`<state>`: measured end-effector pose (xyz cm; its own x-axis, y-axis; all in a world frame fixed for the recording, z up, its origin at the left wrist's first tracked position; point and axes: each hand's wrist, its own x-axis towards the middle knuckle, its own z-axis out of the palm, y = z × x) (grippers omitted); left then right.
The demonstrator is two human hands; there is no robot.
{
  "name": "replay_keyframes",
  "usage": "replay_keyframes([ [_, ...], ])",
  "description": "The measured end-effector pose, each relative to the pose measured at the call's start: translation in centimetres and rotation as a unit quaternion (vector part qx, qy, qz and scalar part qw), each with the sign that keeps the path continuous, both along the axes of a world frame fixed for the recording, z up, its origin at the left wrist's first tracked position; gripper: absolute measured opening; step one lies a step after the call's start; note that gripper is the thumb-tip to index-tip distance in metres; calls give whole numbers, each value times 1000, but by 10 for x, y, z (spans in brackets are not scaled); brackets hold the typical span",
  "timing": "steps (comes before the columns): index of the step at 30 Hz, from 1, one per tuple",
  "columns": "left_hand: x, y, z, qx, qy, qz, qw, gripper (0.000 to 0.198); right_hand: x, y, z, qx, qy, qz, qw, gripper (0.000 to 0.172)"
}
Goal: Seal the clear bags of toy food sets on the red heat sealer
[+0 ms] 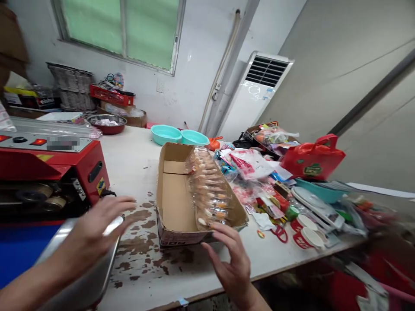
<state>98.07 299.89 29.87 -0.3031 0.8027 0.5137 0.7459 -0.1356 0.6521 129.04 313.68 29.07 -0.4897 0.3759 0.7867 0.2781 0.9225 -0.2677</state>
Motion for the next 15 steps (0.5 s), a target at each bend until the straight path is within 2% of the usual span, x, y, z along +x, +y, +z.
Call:
replay_keyframes([
  [1, 19, 19, 1, -10, 85, -57, 995, 26, 15, 9, 3, 36, -15, -20, 999, 40],
  [3, 54, 57, 3, -39, 211, -157, 964, 31, 38, 26, 10, 86, -63, -45, 993, 37],
  [5, 81, 91, 3, -70, 264, -217, 937, 41, 54, 40, 14, 98, -105, -60, 988, 34],
  [8, 105, 126, -3, -109, 265, -240, 927, 55, 67, 53, 14, 78, -125, -79, 986, 34],
  [11, 118, 149, -12, -112, 255, -265, 923, 60, 70, 60, 5, 46, -126, -102, 986, 35],
  [13, 127, 162, -16, -117, 252, -278, 920, 51, 70, 66, -4, 10, -120, -122, 985, 42],
  [15, 140, 175, -16, -142, 242, -256, 925, 34, 69, 72, -13, -36, -106, -136, 984, 52],
])
